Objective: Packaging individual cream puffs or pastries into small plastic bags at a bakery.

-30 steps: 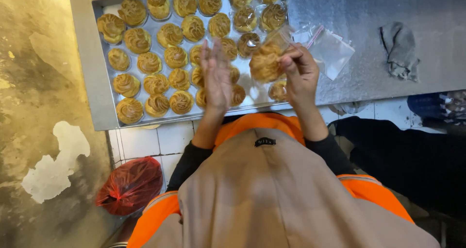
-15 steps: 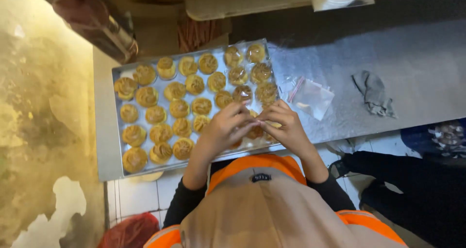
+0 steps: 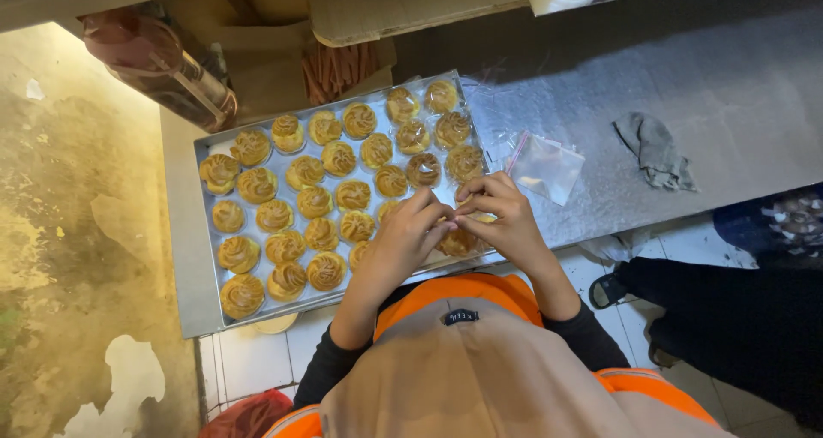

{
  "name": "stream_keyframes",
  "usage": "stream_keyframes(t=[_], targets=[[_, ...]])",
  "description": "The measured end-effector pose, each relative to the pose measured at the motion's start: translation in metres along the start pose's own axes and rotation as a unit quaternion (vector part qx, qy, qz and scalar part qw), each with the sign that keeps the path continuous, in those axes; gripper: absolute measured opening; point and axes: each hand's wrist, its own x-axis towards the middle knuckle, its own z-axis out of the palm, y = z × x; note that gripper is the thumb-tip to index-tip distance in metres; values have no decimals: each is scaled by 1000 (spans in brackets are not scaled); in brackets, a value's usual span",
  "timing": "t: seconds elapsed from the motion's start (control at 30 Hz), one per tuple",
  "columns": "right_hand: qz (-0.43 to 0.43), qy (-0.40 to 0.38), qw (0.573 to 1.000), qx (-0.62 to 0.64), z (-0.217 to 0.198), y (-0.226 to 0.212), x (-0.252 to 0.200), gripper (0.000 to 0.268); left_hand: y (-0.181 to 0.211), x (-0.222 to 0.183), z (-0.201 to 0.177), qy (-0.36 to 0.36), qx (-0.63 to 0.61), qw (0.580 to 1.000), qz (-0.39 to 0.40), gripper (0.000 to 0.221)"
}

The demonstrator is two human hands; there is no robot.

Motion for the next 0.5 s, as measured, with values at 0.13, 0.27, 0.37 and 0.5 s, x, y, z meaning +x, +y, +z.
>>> stream_keyframes(t=[0.13,0.27,0.37,0.5], targets=[[0,-28,1000,-10,-7,-4,-1,7,16,5,-8,7,44,998,40,4],[2,-42,999,20,-13,-13,1,7,-1,-4,8,59,-29,997,39,11],[18,-36,997,61,-11,-8,-2,8,-20,-11,14,127,-155,980,-1,15],[39,7,991,126,-10,-1,-4,6,-23,-1,-5,307,-462,832,-21,14]])
